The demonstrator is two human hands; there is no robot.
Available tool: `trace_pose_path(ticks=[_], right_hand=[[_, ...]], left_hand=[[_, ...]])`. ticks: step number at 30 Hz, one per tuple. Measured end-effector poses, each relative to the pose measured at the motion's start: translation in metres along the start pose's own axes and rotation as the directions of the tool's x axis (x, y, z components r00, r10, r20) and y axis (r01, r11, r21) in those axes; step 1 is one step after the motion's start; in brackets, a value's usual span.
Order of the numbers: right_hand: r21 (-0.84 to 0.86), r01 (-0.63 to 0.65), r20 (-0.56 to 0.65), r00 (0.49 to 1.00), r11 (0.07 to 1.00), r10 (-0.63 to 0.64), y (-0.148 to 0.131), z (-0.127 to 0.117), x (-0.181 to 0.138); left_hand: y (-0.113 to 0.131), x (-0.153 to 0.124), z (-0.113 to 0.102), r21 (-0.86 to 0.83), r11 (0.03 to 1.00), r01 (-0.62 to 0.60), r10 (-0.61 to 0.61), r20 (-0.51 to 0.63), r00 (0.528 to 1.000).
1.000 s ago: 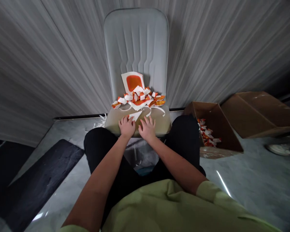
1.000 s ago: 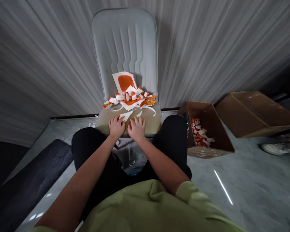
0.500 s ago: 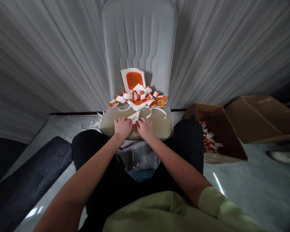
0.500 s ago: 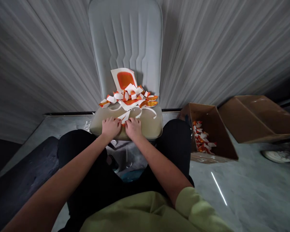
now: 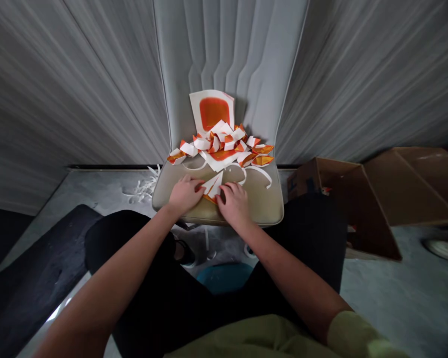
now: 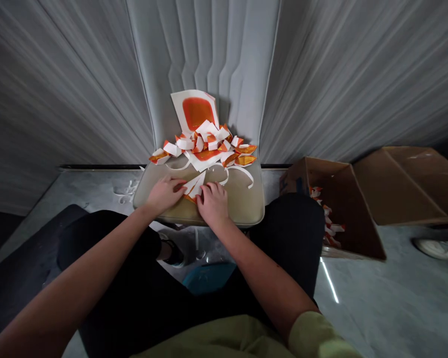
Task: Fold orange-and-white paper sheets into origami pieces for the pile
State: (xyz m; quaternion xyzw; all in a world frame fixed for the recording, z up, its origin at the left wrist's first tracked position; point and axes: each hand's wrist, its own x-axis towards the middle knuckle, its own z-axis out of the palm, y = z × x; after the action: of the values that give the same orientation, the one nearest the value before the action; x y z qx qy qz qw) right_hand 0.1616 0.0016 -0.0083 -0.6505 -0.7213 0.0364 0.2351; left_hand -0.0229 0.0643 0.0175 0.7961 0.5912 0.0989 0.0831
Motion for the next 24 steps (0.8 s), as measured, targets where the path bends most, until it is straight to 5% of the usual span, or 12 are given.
trace_pose_path(ticks=[8, 24], right_hand=[[-0.056, -0.024, -0.026, 0.999, 0.998, 0.022, 0.000, 0.003, -0.005], [0.019, -0.001, 0.011, 1.000, 1.000, 0.000, 0.002, -0.006, -0.008]], left_hand=[[0.003, -0.030, 0.010, 0.019, 1.000, -0.008, 0.009, -0.050, 0.999], [-0.003, -0.032, 0.010, -0.045, 0.998, -0.040, 0.039, -0.037, 0.999]])
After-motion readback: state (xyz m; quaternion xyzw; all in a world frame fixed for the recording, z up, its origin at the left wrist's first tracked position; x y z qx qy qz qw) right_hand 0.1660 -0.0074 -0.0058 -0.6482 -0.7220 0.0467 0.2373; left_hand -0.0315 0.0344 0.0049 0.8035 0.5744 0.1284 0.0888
